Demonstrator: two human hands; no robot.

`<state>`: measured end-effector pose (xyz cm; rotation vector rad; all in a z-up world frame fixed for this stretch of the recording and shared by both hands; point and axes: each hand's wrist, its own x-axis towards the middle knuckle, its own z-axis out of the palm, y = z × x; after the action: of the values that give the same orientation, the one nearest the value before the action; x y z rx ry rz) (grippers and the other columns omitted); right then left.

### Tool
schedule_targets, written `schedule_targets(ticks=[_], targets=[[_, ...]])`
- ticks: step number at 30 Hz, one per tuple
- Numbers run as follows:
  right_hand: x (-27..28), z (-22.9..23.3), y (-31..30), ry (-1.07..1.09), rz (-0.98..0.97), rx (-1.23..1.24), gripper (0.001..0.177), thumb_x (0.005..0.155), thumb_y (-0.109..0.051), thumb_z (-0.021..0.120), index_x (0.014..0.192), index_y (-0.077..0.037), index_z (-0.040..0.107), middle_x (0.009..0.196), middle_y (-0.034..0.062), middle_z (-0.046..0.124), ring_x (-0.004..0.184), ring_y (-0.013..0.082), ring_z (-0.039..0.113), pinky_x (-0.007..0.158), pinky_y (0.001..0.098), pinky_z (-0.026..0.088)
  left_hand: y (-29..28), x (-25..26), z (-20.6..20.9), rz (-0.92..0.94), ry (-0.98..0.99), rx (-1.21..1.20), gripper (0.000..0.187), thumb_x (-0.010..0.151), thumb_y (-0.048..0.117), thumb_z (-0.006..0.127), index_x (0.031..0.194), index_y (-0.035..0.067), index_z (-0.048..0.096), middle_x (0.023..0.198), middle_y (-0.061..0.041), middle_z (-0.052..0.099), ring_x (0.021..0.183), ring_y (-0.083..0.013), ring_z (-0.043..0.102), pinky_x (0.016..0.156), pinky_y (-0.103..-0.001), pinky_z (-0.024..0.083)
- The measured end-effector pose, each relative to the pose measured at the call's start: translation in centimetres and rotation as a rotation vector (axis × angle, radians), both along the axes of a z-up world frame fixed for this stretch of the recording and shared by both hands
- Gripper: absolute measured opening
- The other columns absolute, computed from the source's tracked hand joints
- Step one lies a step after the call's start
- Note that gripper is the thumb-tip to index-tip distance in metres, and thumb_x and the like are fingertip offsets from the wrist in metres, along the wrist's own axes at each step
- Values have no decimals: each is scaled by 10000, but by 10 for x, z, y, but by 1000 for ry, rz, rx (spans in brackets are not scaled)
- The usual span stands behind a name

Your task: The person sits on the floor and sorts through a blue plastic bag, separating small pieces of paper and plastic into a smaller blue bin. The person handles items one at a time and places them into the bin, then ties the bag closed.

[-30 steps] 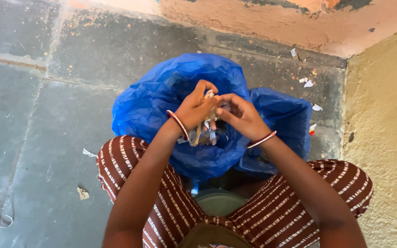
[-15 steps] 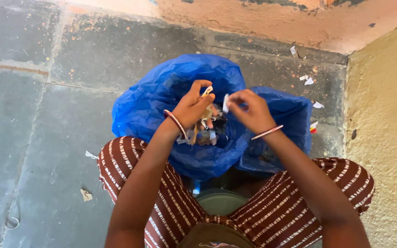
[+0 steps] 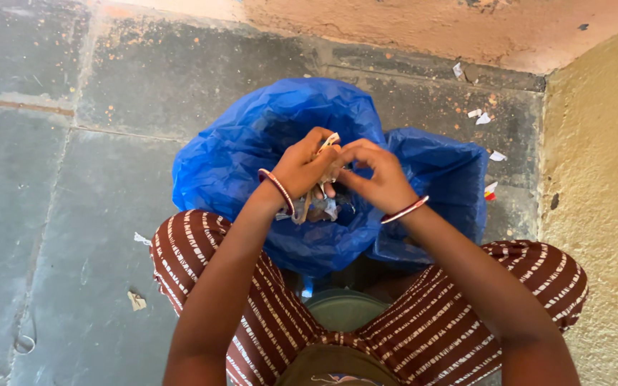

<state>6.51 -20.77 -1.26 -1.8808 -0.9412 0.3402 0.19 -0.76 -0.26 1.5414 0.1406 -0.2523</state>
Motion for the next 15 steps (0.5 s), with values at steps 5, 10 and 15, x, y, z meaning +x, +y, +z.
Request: schedule_targets(ticks=[5, 10, 15], targets=[[28, -16, -19, 336, -149, 97, 129, 965, -161, 740, 1051, -67, 725, 1055, 49, 698, 981, 143, 668, 879, 272, 548, 3, -1, -7, -86, -23, 40, 210, 1012, 201, 580, 1120, 36, 654, 773, -74, 716, 484, -132, 642, 449, -269, 514], [22, -13, -25, -75, -115, -200, 173, 901, -195, 761, 1016, -67, 738, 992, 56, 710, 934, 167, 708, 824, 278, 564, 8, -2, -4, -20, -5, 27, 179, 1010, 212, 560, 1062, 44, 598, 764, -67, 722, 483, -110, 639, 453, -259, 510], [5, 6, -10, -152, -18, -140, 298, 911, -221, 756, 1151, -53, 703, 1072, 74, 693, 982, 175, 684, 796, 304, 540, 5, -2, -3, 11, 2, -36, 184, 1011, 217, 555, 1064, 43, 579, 758, -62, 688, 477, -103, 612, 438, -257, 489]])
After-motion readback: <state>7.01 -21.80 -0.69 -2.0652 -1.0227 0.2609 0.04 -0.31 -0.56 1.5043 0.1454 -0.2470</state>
